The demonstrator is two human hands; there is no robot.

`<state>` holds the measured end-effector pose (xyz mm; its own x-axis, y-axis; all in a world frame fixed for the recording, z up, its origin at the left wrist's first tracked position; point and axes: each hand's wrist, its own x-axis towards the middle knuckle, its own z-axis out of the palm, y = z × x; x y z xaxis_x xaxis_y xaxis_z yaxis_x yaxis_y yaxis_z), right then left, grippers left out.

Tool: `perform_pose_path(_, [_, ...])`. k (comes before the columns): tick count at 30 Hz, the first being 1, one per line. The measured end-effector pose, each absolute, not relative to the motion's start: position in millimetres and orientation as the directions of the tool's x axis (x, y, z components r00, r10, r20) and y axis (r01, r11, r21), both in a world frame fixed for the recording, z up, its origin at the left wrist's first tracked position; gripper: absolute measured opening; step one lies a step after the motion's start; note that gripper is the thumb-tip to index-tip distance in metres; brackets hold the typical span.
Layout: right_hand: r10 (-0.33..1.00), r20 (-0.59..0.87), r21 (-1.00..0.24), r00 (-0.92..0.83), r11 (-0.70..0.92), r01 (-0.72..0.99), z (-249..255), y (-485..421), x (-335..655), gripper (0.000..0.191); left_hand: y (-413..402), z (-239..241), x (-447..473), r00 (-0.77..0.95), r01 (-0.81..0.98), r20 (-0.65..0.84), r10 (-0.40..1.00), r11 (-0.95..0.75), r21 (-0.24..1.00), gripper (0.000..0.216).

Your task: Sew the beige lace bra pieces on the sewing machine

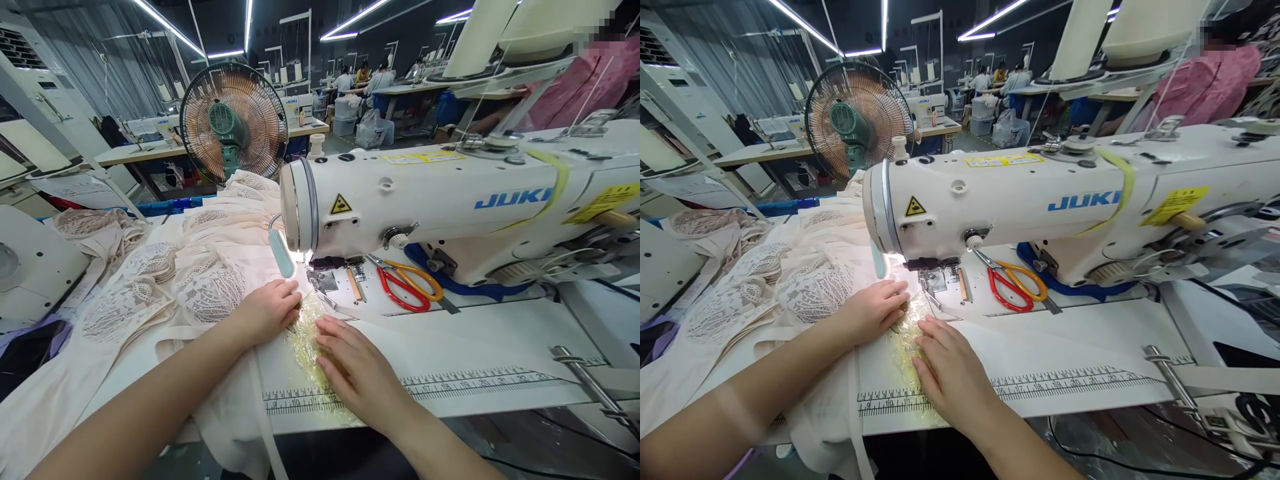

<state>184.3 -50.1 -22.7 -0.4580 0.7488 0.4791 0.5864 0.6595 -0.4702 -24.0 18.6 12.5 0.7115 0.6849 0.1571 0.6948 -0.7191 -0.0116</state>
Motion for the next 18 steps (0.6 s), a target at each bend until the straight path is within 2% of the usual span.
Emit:
perform_pose_path(12, [0.737, 0.513, -0.464, -0.44, 0.67, 0.58, -22.1, -50.0, 184.2, 0.019, 30.0, 9.3, -19.5, 0.63, 0.776, 0.14, 0.764, -0.611, -0.155, 0.024])
perform_pose_path(16, [0.65, 0.595, -0.391, -0.473, 0.748, 0.537, -16.5, -62.8, 176.2, 0.02, 22.2, 9.5, -15.9, 0.611, 0.79, 0.189, 0.769, -0.578, -0.203, 0.024])
perform_pose_path(18, [0.579, 0.603, -0.356, -0.549, 0.811, 0.464, -18.8, -78.6, 165.5, 0.021, 13.5, 8.7, -11.7, 0.586, 0.808, 0.194, 0.787, -0.552, -0.206, 0.024])
